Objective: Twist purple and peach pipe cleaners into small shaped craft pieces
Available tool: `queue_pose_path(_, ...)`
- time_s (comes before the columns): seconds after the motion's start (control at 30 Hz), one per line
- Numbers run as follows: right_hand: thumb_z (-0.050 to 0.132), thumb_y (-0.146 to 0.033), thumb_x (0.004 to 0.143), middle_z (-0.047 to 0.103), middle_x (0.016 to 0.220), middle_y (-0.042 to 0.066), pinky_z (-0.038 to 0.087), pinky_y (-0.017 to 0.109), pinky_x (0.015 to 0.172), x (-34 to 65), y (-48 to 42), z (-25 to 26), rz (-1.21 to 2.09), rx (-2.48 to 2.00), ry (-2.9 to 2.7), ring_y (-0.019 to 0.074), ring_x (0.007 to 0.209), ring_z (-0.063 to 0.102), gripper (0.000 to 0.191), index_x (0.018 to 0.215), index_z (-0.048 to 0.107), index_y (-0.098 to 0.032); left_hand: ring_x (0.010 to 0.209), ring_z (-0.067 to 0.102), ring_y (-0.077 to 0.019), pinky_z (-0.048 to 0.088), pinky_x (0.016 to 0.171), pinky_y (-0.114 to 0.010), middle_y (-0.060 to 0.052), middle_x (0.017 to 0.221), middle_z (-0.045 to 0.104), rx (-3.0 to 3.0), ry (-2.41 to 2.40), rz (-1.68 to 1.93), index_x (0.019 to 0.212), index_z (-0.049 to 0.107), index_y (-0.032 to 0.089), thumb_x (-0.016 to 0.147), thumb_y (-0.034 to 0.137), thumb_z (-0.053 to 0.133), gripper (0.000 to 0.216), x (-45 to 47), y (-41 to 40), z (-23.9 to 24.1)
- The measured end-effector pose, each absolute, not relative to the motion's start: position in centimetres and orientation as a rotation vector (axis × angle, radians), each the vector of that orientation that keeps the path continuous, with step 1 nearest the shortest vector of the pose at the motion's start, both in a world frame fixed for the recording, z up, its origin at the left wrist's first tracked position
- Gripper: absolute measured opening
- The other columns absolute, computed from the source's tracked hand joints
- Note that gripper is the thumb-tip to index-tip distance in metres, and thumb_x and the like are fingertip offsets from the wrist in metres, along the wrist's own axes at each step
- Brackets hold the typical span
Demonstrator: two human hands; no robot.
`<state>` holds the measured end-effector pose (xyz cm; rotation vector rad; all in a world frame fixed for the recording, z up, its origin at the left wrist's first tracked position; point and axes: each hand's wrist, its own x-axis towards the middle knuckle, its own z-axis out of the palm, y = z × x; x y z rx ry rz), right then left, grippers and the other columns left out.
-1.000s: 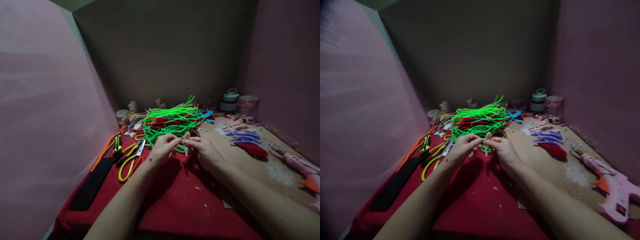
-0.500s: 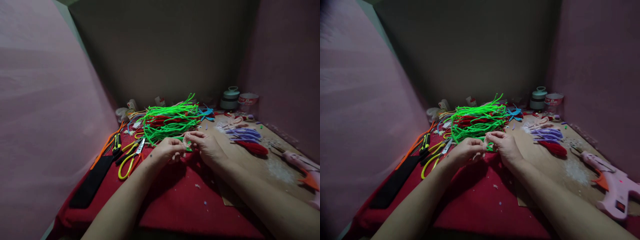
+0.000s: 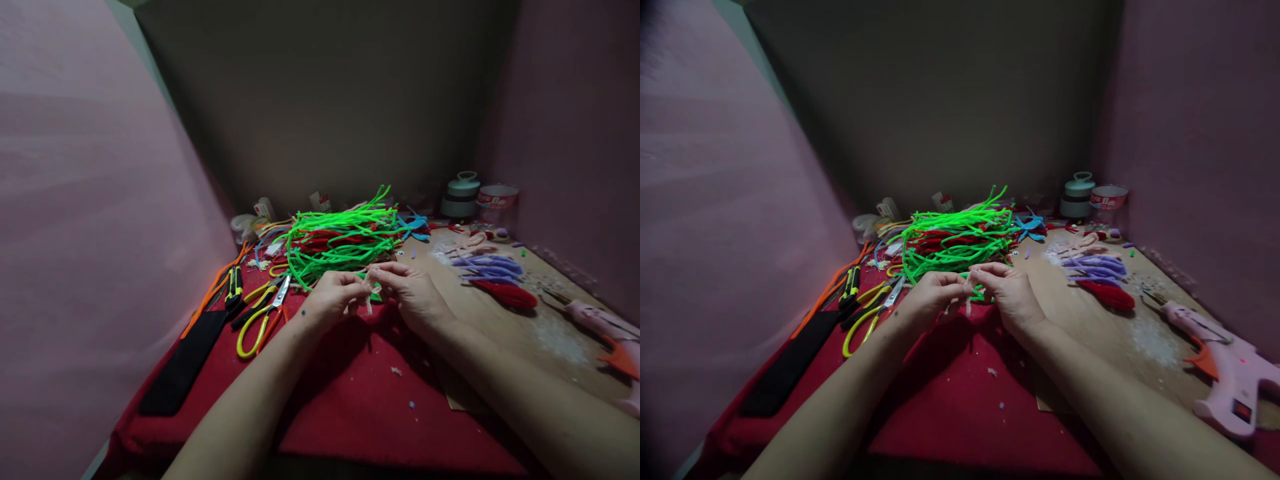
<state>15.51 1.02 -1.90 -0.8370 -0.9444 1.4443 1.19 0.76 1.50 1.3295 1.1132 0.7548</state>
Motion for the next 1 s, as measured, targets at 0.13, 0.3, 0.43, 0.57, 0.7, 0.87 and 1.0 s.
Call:
queue_pose_path(0.13, 0.072, -0.034, 0.061, 0.063, 0.067, 0.001, 0.035, 0.024, 0.050, 15.5, 1.0, -1.9, 1.427, -0.819, -0.991, 0.0087, 0.052, 0.046, 0.024, 0.076, 0.068, -0.015, 0.031, 0.032, -0.0036, 0.018, 0.034, -0.019, 0.002, 0.042, 0.049, 1.219, 1.054, 0.749, 0.054, 0.052, 0.013, 0.062, 0.025, 0.062, 0.017, 0.9, 1.1, 1.1)
queue_pose_path(0.3, 0.072, -0.036, 0.061, 0.059, 0.061, 0.001, 0.033, 0.023, 0.048, 15.5, 1.0, -1.8, 1.474, -0.820, -1.021, 0.0077, 0.051, 0.044, 0.025, 0.070, 0.067, -0.013, 0.031, 0.032, -0.0032, 0.016, 0.034, -0.019, 0.003, 0.042, 0.047, 1.195, 1.027, 0.741, 0.056, 0.053, 0.013, 0.062, 0.028, 0.065, 0.020, 0.7, 1.3, 0.9)
queue_pose_path(0.43, 0.069, -0.038, 0.064, 0.057, 0.058, 0.000, 0.033, 0.023, 0.047, 15.6, 1.4, -1.9, 1.444, -0.805, -0.996, 0.0078, 0.049, 0.044, 0.026, 0.067, 0.064, -0.013, 0.034, 0.037, -0.0023, 0.018, 0.033, -0.017, 0.000, 0.054, 0.053, 1.198, 1.056, 0.731, 0.068, 0.059, 0.010, 0.069, 0.039, 0.062, 0.029, 0.6, 1.4, 0.9)
queue_pose_path(0.57, 0.069, -0.037, 0.064, 0.056, 0.054, -0.002, 0.030, 0.021, 0.044, 15.6, 1.5, -2.1, 1.401, -0.783, -0.950, 0.0058, 0.044, 0.042, 0.025, 0.067, 0.064, -0.013, 0.032, 0.034, -0.0011, 0.019, 0.033, -0.017, 0.000, 0.057, 0.055, 1.257, 1.016, 0.690, 0.072, 0.059, 0.010, 0.070, 0.044, 0.062, 0.034, 0.7, 1.3, 0.6)
queue_pose_path(0.7, 0.068, -0.036, 0.064, 0.057, 0.055, -0.002, 0.030, 0.020, 0.042, 15.4, 1.4, -1.8, 1.429, -0.781, -0.953, 0.0058, 0.041, 0.045, 0.024, 0.066, 0.061, -0.013, 0.030, 0.032, -0.0023, 0.018, 0.032, -0.016, 0.002, 0.046, 0.050, 1.267, 1.044, 0.692, 0.066, 0.055, 0.012, 0.069, 0.037, 0.064, 0.027, 0.9, 1.2, 0.4)
queue_pose_path(0.87, 0.060, -0.047, 0.068, 0.056, 0.056, -0.002, 0.032, 0.019, 0.039, 15.0, 1.8, -2.1, 1.460, -0.777, -0.810, 0.0052, 0.038, 0.043, 0.034, 0.074, 0.059, -0.013, 0.033, 0.037, -0.0027, 0.020, 0.032, -0.015, -0.001, 0.058, 0.059, 1.278, 1.106, 0.775, 0.068, 0.052, 0.013, 0.069, 0.036, 0.063, 0.026, 0.5, 0.9, 1.7)
queue_pose_path(1.0, 0.046, -0.040, 0.075, 0.048, 0.046, -0.004, 0.026, 0.018, 0.033, 14.3, 1.8, -2.7, 1.548, -0.936, -0.845, 0.0058, 0.033, 0.038, 0.029, 0.065, 0.054, -0.015, 0.032, 0.035, -0.0024, 0.021, 0.032, -0.015, 0.003, 0.055, 0.056, 1.407, 1.132, 0.972, 0.068, 0.050, 0.014, 0.070, 0.034, 0.060, 0.023, 1.4, 0.5, 4.5)
